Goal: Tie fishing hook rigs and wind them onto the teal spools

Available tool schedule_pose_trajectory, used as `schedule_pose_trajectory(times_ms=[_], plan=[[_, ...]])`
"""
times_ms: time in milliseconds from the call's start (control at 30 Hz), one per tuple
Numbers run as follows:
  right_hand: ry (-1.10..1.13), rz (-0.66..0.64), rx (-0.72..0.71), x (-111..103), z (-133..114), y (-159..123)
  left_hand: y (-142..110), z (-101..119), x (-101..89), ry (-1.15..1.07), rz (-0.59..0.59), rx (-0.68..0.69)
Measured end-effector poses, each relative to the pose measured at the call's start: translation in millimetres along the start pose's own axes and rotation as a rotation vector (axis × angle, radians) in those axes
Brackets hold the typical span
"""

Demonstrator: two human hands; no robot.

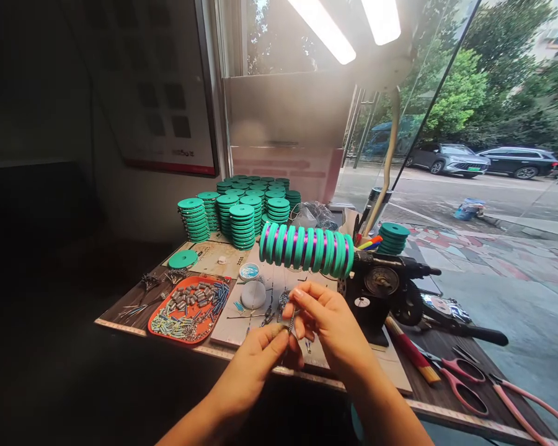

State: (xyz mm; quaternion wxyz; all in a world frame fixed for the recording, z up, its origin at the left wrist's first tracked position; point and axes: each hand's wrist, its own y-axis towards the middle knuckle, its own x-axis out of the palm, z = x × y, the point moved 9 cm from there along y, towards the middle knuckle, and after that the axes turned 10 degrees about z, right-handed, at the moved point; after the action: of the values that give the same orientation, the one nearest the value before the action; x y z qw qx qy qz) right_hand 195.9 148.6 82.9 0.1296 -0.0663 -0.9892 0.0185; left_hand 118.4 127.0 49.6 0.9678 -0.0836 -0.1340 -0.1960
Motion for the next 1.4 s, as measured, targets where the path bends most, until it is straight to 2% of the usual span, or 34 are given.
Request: schedule_pose_trajectory(times_ms=[67,133,300,500,667,1000,1200,1333,1400], plan=[[0.065,-0.024,0.04,3,6,0,-7,-12,4.2,-0.191,-0.041,-0.118],[0.087,-0.022,0.043,5,8,0,-13,-17,5.4,-0.286,-0.05,-0.17],[0.075,-0.033,0.032,11,11,-2,-29,-26,-1.3,-0.291,-0.015,-0.27],[0.062,-0.033,0.009,8,9,-5,-50,-56,-10.2,-0.266,-0.022,-0.438],[0.052,-0.031,0.011,6,10,-5,-58,-68,-15.0,-0.258,-0.032,-0.479],[0.06,-0.032,0.012,5,12,-3,-66,-78,-20.6,-0.238,-0.024,-0.551],[0.062,-0.024,0.022,5,12,-3,-68,-86,-22.7,-0.242,-0.037,-0.551],[0.065,-0.016,0.02,4,12,-2,-68,-81,-21.2,-0.26,-0.045,-0.548],[0.066,-0.022,0.016,5,10,-2,-62,-68,-20.1,-0.226,-0.059,-0.465]])
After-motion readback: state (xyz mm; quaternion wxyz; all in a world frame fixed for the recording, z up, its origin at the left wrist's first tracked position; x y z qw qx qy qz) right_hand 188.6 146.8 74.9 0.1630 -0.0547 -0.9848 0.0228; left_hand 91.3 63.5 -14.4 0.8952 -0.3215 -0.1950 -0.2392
